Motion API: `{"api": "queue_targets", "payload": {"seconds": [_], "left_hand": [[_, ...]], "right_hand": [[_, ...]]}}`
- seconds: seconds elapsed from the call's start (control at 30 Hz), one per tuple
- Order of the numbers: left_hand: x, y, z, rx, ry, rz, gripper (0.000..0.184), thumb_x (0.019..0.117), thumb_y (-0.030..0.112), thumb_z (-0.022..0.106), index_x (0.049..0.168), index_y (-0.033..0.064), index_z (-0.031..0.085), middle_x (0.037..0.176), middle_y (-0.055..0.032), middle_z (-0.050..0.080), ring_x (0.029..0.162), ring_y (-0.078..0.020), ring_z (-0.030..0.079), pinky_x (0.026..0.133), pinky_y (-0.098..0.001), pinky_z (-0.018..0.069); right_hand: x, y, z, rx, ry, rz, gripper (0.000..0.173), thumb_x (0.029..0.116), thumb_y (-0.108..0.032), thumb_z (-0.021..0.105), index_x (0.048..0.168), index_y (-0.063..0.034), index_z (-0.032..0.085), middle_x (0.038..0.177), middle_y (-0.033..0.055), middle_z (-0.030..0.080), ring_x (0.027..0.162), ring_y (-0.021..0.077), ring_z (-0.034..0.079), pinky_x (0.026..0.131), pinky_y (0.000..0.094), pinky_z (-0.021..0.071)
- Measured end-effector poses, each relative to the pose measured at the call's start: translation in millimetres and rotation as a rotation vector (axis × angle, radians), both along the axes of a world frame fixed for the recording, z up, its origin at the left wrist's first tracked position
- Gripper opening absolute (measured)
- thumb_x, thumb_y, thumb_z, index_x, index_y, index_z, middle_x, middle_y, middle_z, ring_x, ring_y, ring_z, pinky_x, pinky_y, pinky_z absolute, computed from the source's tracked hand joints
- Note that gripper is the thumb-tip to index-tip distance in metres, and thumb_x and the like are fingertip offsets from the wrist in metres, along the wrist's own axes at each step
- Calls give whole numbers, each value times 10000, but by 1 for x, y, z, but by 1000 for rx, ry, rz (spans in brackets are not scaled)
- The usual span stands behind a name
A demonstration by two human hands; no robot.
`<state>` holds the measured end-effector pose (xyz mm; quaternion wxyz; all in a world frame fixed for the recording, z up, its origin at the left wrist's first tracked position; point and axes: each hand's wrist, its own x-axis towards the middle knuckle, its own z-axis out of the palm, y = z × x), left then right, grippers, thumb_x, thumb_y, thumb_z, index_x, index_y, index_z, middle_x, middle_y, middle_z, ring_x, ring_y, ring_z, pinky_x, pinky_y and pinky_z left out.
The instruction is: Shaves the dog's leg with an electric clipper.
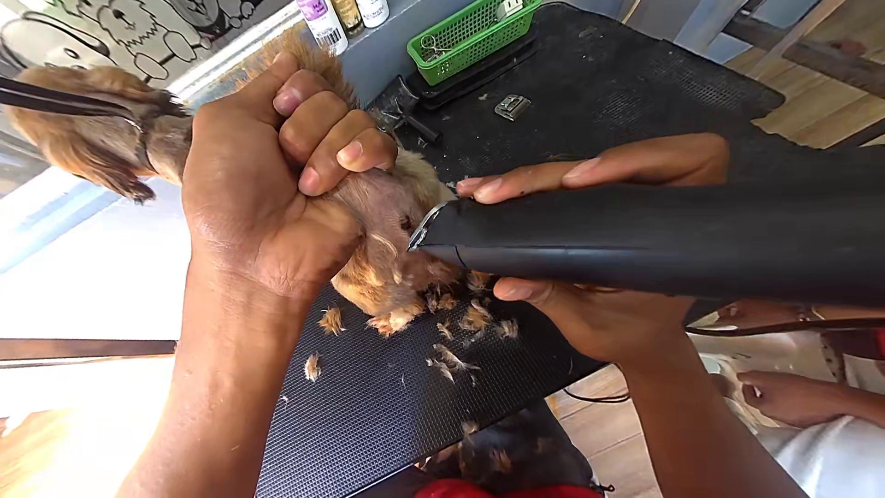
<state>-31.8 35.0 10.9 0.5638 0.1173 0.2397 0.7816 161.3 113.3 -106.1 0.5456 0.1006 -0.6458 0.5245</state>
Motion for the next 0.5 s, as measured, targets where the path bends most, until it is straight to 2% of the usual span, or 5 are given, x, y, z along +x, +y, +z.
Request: {"api": "queue_targets", "payload": {"seconds": [0.2, 0.3, 0.4, 0.5], "left_hand": [[0, 1, 0, -5, -6, 14, 487, 1108, 383, 218, 733, 150, 423, 536, 44, 326, 429, -75, 356, 443, -204, 379], [2, 2, -1, 2, -34, 7, 485, 1105, 381, 230, 722, 149, 417, 531, 46, 324, 425, -77, 355, 439, -207, 380], [3, 2, -2, 1, -58, -2, 474, 1105, 381, 233, 726, 157, 409, 533, 45, 310, 424, -81, 344, 441, -213, 385], [4, 5, -3, 3, -54, 8, 439, 1100, 330, 255, 730, 152, 410, 535, 46, 307, 422, -76, 340, 439, -206, 383]], "right_hand": [[4, -8, -1, 14, -70, -4, 591, 778, -45, 867, 1242, -35, 503, 1175, 141, 694, 1137, 337, 686, 1043, 513, 575], [3, -10, 0, 39, 29, -61, 621, 761, -66, 881, 1271, -35, 527, 1181, 141, 703, 1109, 334, 695, 1009, 516, 590], [4, -11, 7, 97, 71, -154, 609, 739, -76, 905, 1247, -40, 571, 1183, 120, 711, 1113, 310, 701, 989, 477, 607], [2, -7, 3, 174, 107, -175, 624, 734, -65, 902, 1263, -40, 572, 1195, 154, 709, 1122, 356, 696, 984, 530, 607]]}}
